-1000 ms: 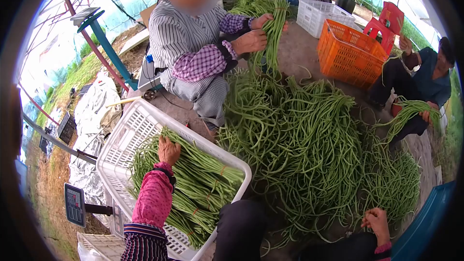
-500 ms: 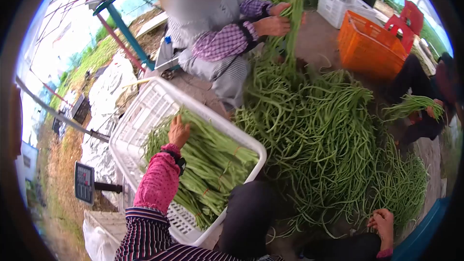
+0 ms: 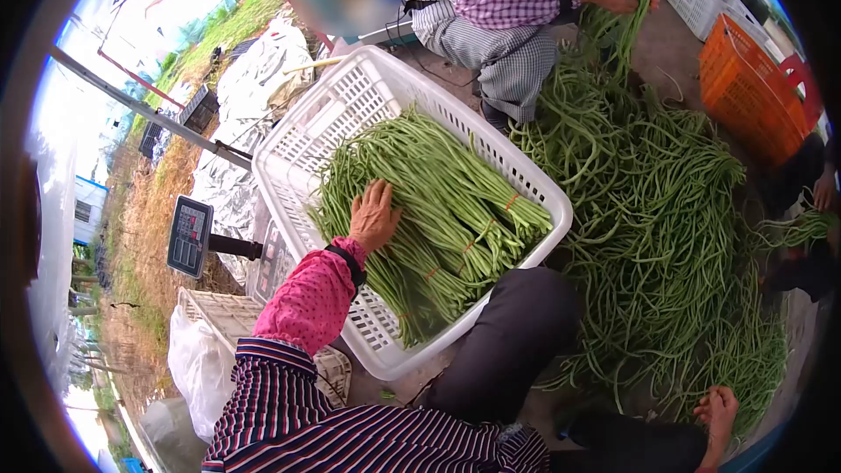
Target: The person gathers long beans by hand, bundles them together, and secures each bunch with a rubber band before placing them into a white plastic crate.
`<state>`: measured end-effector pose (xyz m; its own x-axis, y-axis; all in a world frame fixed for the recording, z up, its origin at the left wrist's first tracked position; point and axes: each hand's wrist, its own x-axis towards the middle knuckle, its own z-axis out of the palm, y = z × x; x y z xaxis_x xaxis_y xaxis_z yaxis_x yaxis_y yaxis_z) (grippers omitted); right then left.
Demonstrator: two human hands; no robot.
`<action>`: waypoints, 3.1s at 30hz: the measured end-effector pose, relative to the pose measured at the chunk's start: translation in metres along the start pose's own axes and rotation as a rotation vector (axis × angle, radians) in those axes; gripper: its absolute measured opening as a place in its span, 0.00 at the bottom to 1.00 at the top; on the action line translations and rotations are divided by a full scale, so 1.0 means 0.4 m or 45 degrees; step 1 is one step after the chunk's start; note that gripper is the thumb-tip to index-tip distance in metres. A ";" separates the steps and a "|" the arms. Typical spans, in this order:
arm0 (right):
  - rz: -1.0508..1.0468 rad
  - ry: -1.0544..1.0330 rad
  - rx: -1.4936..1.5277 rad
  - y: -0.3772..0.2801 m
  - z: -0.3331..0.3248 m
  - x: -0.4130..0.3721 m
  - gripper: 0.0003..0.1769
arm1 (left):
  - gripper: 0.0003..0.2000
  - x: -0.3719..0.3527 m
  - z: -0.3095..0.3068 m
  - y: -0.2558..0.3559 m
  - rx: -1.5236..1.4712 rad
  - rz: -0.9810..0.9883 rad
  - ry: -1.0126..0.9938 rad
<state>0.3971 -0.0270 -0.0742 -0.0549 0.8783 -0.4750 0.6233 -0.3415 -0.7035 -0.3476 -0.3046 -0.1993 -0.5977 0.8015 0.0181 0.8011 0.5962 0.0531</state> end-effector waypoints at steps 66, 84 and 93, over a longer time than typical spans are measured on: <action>0.199 -0.241 0.300 0.405 0.321 0.116 0.12 | 0.07 0.319 -0.036 0.701 -0.504 0.489 -0.104; -0.058 0.166 0.333 0.116 0.159 0.608 0.12 | 0.03 0.279 -0.049 0.684 -0.512 0.368 -0.155; -0.482 0.684 0.141 -0.215 0.266 1.006 0.22 | 0.02 0.254 -0.123 0.756 -0.323 0.515 -0.058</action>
<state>0.2385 0.3203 -0.2611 0.1603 0.9792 0.1246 0.5520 0.0157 -0.8337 -0.1677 -0.0453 -0.1323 -0.2328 0.9715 0.0440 0.9328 0.2103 0.2927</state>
